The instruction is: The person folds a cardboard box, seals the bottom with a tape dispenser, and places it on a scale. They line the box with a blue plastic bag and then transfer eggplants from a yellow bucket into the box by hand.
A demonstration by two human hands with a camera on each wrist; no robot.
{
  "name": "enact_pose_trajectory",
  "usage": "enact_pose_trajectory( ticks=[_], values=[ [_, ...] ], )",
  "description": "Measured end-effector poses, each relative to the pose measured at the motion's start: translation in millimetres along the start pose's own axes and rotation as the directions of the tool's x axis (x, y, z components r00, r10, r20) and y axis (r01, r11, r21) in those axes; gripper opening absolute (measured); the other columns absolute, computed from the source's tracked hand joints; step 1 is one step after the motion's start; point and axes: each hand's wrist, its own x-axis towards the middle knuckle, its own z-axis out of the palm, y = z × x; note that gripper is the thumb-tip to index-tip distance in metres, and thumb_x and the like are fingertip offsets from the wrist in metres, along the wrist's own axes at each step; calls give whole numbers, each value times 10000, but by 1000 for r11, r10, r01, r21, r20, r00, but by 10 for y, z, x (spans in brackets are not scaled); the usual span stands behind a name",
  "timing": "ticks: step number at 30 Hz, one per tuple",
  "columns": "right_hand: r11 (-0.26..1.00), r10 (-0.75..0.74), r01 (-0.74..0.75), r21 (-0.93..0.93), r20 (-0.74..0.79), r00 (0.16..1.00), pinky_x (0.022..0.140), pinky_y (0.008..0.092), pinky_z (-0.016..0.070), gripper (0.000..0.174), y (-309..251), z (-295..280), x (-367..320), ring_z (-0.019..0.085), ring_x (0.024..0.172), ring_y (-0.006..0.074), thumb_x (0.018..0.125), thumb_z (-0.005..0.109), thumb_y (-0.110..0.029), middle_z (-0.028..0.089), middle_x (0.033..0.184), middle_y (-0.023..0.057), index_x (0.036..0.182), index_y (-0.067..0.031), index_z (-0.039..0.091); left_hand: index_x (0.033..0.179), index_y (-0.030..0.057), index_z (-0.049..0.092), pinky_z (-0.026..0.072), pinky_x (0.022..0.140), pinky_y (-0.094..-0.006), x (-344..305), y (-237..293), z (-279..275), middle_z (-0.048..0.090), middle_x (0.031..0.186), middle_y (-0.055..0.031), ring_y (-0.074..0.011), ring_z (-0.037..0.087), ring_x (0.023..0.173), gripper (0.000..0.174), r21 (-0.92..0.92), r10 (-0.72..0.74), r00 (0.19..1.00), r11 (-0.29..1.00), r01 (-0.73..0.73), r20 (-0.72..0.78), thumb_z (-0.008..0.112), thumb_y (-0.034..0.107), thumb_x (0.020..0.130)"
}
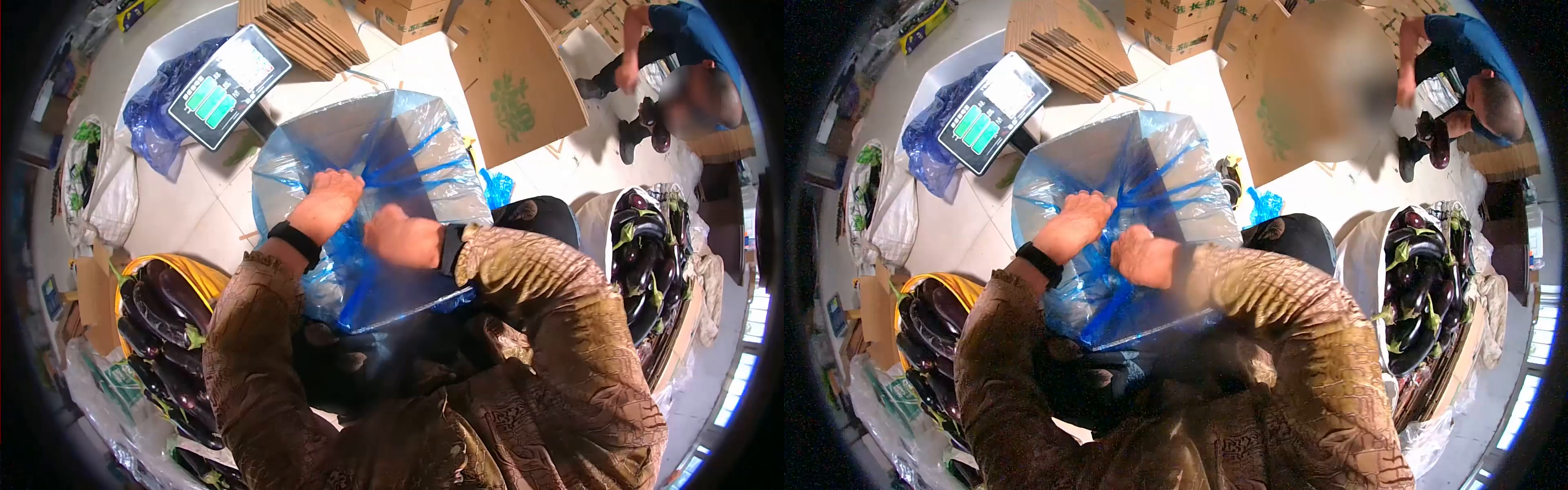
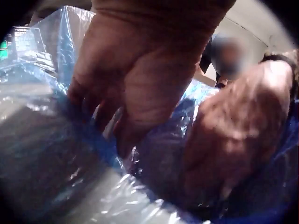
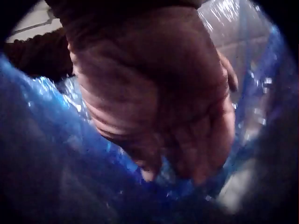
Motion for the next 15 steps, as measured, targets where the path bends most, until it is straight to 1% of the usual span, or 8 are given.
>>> enact_pose_trajectory(
  ticks=[2,4,7,9,11,12,14,15],
  values=[
    [995,63,-59,-86,48,997,661,446,482,178,243,281,70,664,773,274,794,614,-207,655,791,68,897,-69,659,1159,126,632,479,885,-455,133,-45,136,652,1158,-116,-319,621,1081,280,156,-110,989,983,95,95,561,155,890],
    [941,-59,-85,-328,-405,912,658,424,477,173,492,1047,120,665,792,238,780,616,-204,672,805,86,861,-68,685,1167,134,635,472,884,-455,182,-112,266,662,1146,-105,-312,631,1067,283,172,-101,991,981,85,84,550,171,900],
    [990,99,-95,-105,25,995,625,433,479,159,292,666,17,657,758,247,780,621,-215,687,812,75,813,-92,716,1181,141,638,446,901,-457,209,-103,225,674,1133,-89,-297,633,1067,291,183,-92,993,980,79,69,522,190,918],
    [1000,25,-25,3,-10,1000,561,436,474,149,277,997,255,643,678,235,759,631,-221,680,765,70,764,-102,719,1188,139,638,427,919,-459,202,-117,229,675,1132,-84,-290,626,1080,297,183,-95,994,980,83,57,506,192,926],
    [931,256,-299,208,209,944,510,450,466,121,210,1777,711,679,657,277,724,627,-163,703,738,61,752,-115,733,1176,137,644,385,955,-454,223,-190,326,675,1124,-75,-269,603,1115,295,321,-127,988,935,148,-83,488,181,929],
    [997,7,-10,-75,-39,999,485,440,471,85,117,1140,209,668,621,275,688,642,-157,677,681,42,718,-131,718,1146,125,660,347,991,-444,203,-215,258,669,1135,-71,-254,569,1148,284,299,-173,985,940,164,0,493,181,924],
    [981,160,-149,-128,83,984,645,414,513,177,-98,717,-136,630,690,262,776,616,-222,669,822,82,869,-105,709,1121,121,672,340,996,-439,197,-300,346,671,1131,-76,-251,560,1152,273,332,-164,982,925,186,-92,495,183,922],
    [1000,17,-19,-24,-99,995,611,434,519,166,-74,930,-189,633,672,260,767,612,-205,669,823,81,859,-99,701,1097,118,685,332,1001,-435,201,-336,383,673,1128,-81,-249,552,1155,265,364,-141,973,909,201,-184,498,186,921]
  ],
)
